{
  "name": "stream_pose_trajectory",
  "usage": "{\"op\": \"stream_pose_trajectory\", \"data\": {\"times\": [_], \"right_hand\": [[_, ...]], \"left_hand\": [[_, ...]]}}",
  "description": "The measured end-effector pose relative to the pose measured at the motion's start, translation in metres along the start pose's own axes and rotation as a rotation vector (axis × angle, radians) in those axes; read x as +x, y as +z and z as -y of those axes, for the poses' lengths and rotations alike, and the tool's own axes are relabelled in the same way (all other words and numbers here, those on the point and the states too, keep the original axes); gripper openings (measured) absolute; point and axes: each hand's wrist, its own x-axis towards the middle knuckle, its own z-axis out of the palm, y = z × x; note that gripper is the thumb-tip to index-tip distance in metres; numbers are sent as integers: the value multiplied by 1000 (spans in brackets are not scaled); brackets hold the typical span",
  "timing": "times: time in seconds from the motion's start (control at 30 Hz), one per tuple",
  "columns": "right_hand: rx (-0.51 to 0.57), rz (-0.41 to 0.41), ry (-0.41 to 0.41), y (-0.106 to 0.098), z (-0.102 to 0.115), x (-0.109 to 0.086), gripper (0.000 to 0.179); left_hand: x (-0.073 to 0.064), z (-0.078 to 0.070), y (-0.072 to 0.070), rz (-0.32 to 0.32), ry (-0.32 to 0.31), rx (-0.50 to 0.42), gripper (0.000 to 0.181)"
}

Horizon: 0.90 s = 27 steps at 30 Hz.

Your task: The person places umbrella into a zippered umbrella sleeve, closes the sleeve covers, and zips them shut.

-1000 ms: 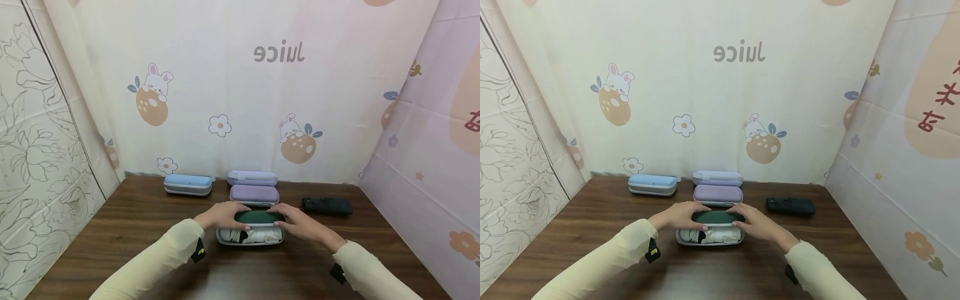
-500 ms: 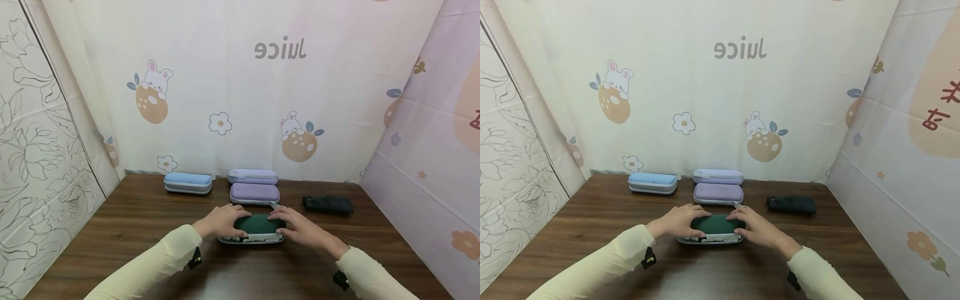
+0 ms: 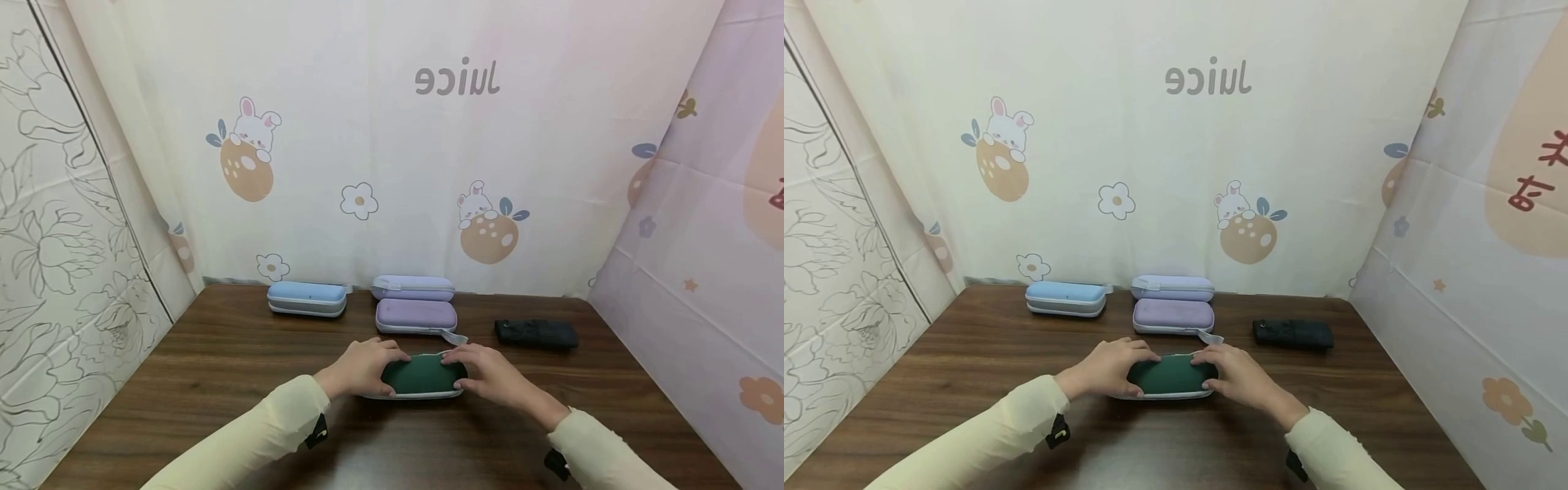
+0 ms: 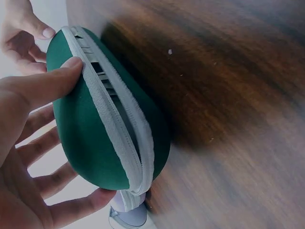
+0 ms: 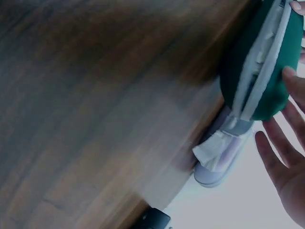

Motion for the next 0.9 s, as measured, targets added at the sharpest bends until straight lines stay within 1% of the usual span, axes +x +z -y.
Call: {"op": "stream_pose_trajectory", "data": {"times": [0.17,0.27,0.33,0.4,0.43,0.47,0.57,0.63,0.7,0.8,0.9], "right_hand": [[-70,-54,11,5,-1,-3,39],[-101,-66,3,5,-1,-4,38],[-122,-75,-13,5,1,-3,38],[-135,-82,-25,4,2,-2,37],[-139,-84,-32,4,3,-2,37],[-144,-82,-35,4,4,-1,37],[-149,-73,-33,4,6,-1,37],[-157,-65,-27,5,6,-1,37],[-165,-62,-23,5,6,-1,37],[-184,-51,-24,5,7,0,37],[-210,-22,-25,4,9,2,38]], "left_hand": [[2,-4,2,-34,26,41,56],[2,-5,1,-39,32,50,57],[2,-2,0,-32,38,35,58],[2,4,-2,-5,35,-18,58],[2,9,-3,10,37,-64,57],[1,15,-4,27,32,-120,55],[1,35,-6,76,27,-347,44],[3,47,-6,80,34,-454,35],[7,55,-5,76,54,-499,30],[15,59,-4,76,60,-478,32],[22,59,-3,113,57,-464,39]]}}
